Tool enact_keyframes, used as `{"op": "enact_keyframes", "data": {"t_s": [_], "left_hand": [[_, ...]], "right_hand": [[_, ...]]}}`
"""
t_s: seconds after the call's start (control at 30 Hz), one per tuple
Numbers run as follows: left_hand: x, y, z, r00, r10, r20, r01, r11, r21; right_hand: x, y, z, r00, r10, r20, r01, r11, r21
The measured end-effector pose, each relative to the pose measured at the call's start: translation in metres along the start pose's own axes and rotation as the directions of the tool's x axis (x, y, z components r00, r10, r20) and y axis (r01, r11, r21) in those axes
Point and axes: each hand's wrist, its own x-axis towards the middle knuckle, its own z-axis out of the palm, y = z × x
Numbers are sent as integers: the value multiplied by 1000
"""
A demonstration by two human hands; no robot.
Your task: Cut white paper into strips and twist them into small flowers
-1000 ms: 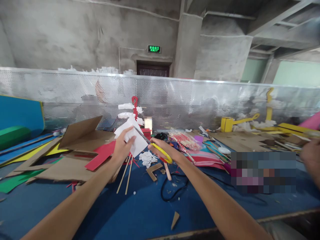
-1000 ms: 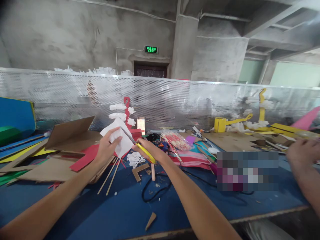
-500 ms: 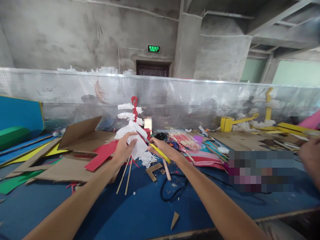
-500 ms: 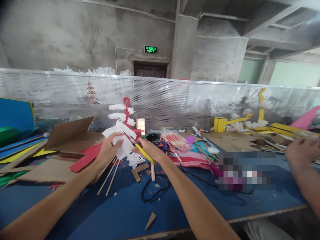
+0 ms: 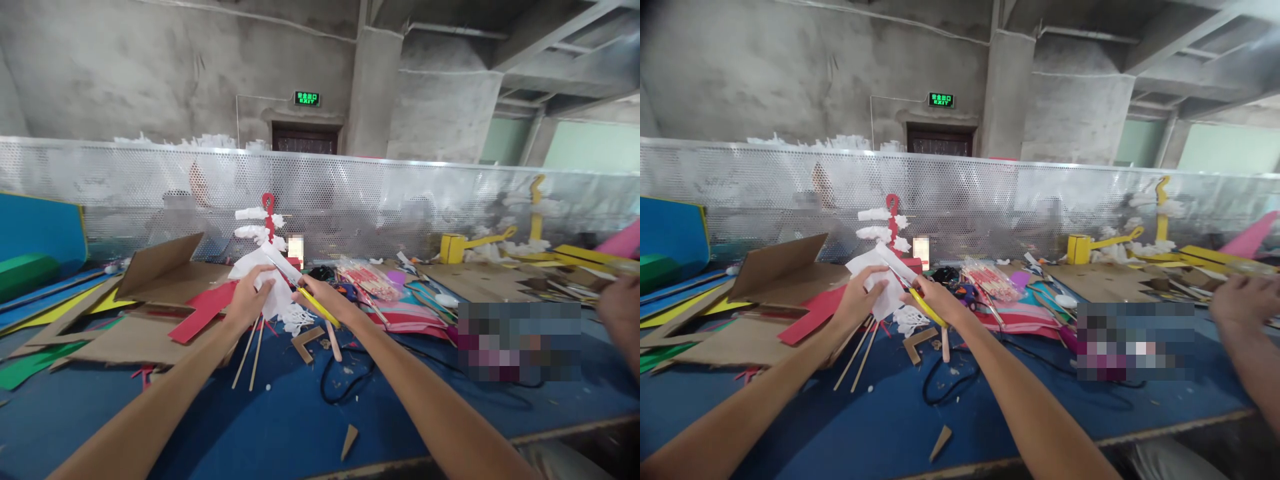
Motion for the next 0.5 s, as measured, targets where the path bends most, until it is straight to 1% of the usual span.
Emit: {"op": "enact_keyframes", "data": {"t_s": [0.2, 0.33, 0.5], "left_hand": [[1, -1, 0, 1000, 28, -2, -28, 1000, -1], [0, 1, -1, 1000, 9, 2, -9, 1000, -3], [-2, 5, -2, 1000, -20, 22, 20, 1000, 2]], "right_hand": [[0, -2, 1, 999, 6, -34, -5, 1000, 6], [1, -3, 1, 999, 23, -39, -22, 999, 24], [0, -5, 1, 999, 2, -42, 1, 998, 68]]}}
